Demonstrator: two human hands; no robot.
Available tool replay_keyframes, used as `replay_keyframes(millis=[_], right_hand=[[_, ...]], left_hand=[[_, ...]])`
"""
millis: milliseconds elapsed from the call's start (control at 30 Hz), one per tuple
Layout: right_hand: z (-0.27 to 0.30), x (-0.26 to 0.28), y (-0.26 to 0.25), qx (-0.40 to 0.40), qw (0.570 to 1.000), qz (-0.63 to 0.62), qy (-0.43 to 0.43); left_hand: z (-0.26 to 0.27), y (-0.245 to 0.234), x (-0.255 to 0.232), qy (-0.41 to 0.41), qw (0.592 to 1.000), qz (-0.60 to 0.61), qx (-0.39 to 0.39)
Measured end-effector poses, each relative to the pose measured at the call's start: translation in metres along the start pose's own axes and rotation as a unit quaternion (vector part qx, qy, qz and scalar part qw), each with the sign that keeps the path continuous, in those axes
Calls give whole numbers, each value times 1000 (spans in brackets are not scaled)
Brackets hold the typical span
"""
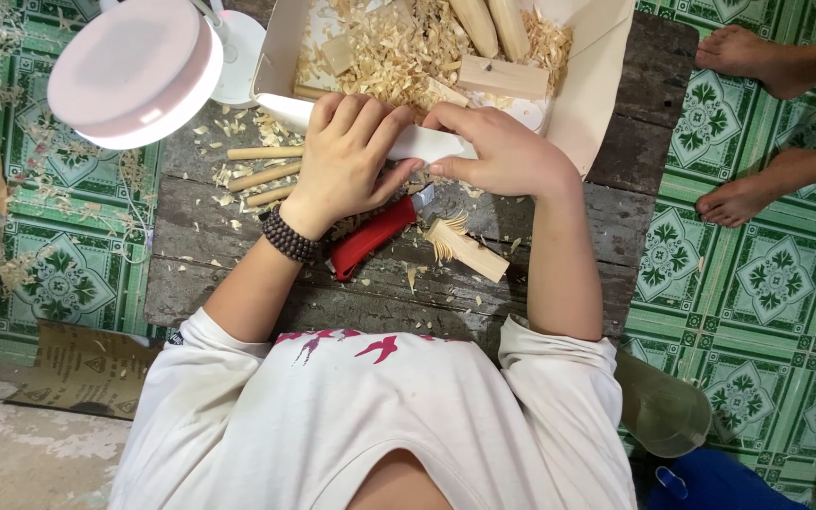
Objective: The person carves a small wooden figure or object using a hand-held carving knife at a workbench.
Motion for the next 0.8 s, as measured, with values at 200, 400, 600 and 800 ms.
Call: replay_keyframes(millis=[200, 400, 600, 800], right_hand=[[0, -3, 0, -4, 1000, 0, -6], [0, -3, 1, -3, 1000, 6, -16], [0, -2, 0, -6, 1000, 5, -24], [0, 0, 0, -9, 999, 7, -38]], left_hand=[[0, -1, 0, -1, 1000, 3, 2], [1, -2, 0, 0, 1000, 20, -10], [1, -3, 0, 3, 1000, 25, -10], [1, -4, 0, 3, 999, 30, -14]])
Point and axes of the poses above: each hand's wrist, its own z-axis away from the middle knuckle, its own y-axis out of the palm, x = y × z, the point moved 6 cm from there along -z, towards the middle knuckle, and after that the axes turned 13 degrees about x, right-handed, at the moved point
